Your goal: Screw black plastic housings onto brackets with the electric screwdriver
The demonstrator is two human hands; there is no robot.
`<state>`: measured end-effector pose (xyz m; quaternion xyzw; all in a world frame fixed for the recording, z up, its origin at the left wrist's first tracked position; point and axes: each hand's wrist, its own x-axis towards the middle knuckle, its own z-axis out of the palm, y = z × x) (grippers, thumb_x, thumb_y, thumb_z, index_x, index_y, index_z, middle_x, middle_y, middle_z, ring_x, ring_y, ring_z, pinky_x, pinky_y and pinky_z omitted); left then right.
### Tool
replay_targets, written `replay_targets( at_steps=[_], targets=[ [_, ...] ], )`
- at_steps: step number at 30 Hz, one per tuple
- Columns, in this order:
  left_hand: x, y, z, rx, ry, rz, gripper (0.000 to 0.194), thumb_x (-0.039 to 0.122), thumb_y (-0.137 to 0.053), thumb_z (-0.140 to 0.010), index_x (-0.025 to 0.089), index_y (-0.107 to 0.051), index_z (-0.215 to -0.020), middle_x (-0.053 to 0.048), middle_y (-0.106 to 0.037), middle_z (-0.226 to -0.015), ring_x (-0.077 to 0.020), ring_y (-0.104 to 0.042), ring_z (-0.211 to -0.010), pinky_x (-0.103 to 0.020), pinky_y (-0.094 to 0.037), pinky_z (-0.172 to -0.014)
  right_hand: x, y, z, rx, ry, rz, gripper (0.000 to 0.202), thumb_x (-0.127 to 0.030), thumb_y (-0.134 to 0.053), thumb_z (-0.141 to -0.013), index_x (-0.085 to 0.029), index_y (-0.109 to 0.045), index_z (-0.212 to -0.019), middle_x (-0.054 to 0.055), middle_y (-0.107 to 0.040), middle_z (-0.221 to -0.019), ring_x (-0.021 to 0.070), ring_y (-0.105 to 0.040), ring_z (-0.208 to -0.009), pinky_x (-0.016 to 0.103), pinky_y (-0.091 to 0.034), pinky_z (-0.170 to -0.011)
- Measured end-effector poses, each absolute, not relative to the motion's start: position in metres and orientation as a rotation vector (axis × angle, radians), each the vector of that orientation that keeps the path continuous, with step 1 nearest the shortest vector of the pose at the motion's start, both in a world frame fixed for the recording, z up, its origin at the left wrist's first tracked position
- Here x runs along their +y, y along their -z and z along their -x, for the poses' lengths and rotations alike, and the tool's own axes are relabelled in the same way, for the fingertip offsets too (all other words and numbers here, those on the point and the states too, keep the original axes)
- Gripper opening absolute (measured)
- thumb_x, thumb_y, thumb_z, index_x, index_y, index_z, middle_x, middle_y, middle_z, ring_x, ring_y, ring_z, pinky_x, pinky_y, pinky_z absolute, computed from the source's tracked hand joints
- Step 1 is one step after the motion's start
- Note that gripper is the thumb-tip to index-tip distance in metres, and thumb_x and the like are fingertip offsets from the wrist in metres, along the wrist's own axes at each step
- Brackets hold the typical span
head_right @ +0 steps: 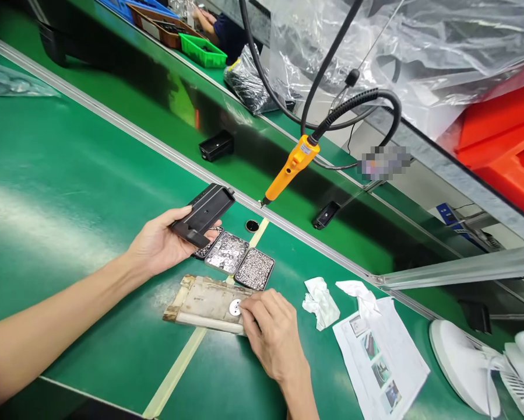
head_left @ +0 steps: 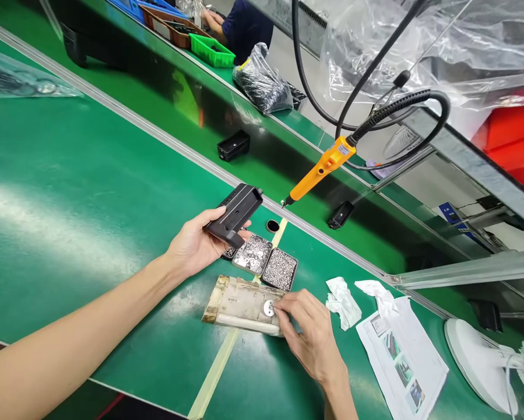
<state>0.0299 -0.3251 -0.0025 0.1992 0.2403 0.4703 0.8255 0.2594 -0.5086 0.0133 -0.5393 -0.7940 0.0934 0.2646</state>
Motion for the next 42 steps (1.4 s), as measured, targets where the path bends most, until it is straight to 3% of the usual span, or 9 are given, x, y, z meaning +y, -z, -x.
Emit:
replay_targets(
  at_steps=[17,32,42],
  targets=[
    [-0.327,-0.003,-0.028,0.536,-0.985,-0.423,0.033,0.026,-0.058,-0.098,0.009,-0.065,-0.126,-0.024,-0.074,-0.108,-0.0286,-0.077,-0.084,-0.036,-0.065,-0.078,-0.512,-0.014,-0.252,-1.926,-0.501,1.511,0.022,-0.010,-0.065,-0.095,-0.025,-0.069,-0.112,0.004,-0.071,-0.102,0.0174,-0.066,-0.092,0.034,-0.053,-0.080],
    [-0.329,-0.004,-0.030,0.523,-0.950,-0.429,0.038,0.027,-0.057,-0.098,0.008,-0.064,-0.130,-0.022,-0.074,-0.109,-0.0271,-0.076,-0.082,-0.036,-0.064,-0.076,-0.511,-0.014,-0.243,-1.905,-0.435,1.551,0.013,-0.010,-0.062,-0.096,-0.022,-0.066,-0.100,0.004,-0.069,-0.093,0.0178,-0.064,-0.086,0.033,-0.050,-0.075],
    [-0.330,-0.003,-0.030,0.506,-0.943,-0.447,0.039,0.029,-0.057,-0.098,0.010,-0.063,-0.132,-0.022,-0.074,-0.110,-0.0273,-0.076,-0.082,-0.038,-0.064,-0.078,-0.511,-0.014,-0.246,-1.877,-0.496,1.567,0.015,-0.012,-0.061,-0.097,-0.023,-0.067,-0.104,0.005,-0.069,-0.096,0.0185,-0.065,-0.087,0.033,-0.052,-0.076]
  ],
)
